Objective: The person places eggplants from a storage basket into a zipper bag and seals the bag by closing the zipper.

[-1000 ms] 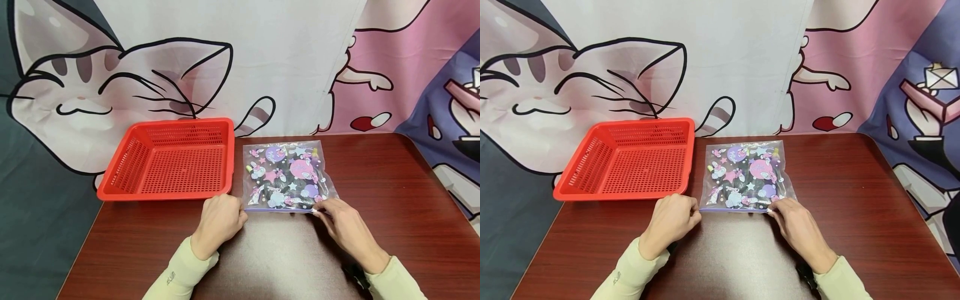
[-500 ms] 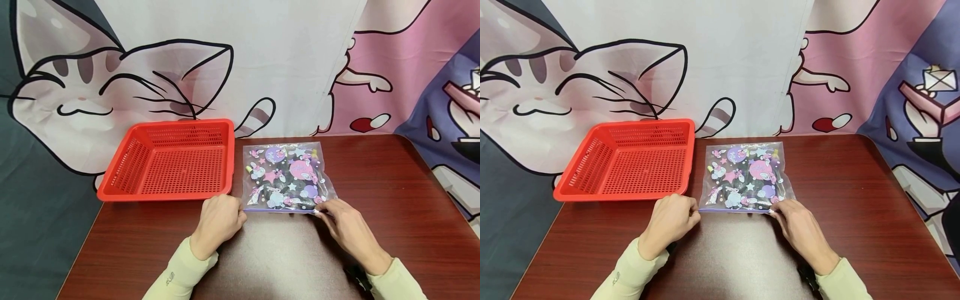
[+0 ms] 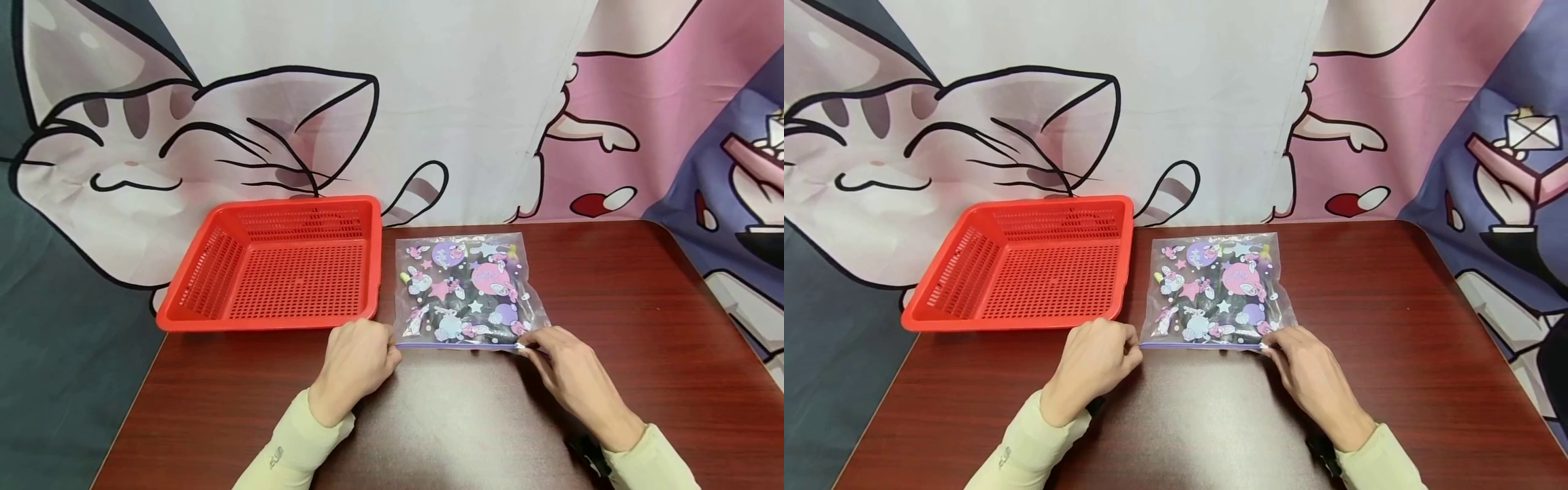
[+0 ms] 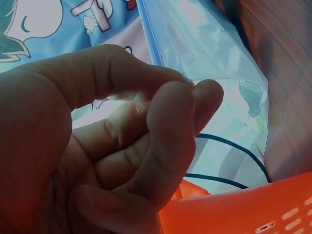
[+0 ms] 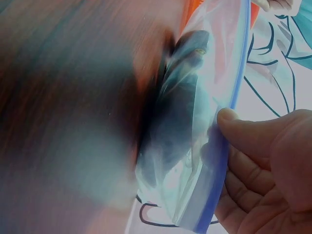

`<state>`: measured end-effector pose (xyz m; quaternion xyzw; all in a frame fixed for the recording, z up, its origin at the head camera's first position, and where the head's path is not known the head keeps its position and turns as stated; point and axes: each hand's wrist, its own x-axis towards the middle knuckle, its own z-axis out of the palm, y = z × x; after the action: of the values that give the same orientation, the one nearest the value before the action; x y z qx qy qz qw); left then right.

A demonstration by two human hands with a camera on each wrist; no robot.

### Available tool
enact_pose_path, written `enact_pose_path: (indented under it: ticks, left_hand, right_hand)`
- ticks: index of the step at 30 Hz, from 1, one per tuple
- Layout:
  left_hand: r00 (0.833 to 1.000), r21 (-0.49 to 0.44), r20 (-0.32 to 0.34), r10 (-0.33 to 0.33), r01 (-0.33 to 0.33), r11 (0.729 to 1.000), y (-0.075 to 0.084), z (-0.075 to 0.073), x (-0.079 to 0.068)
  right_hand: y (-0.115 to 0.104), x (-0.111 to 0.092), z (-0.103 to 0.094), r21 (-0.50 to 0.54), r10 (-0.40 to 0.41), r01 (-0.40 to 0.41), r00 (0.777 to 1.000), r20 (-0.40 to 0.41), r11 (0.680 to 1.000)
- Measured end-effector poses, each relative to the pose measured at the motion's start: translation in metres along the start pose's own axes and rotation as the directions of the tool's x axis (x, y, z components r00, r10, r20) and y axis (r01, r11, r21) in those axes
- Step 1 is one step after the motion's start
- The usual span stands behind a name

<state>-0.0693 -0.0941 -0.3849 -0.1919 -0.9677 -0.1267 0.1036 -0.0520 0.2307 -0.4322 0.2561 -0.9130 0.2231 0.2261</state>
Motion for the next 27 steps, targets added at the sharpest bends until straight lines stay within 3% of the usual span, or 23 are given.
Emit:
enact_pose_path:
  ticks: [27]
  left_hand:
    - [1.0,0.0,0.015,-0.006,0.006,1.0,0.0015,-0.0013,0.0001]
  right_hand:
    - [0.0044,-0.007,-0.006,-0.028,0.064,-0.063,0.998,0.018,0.998]
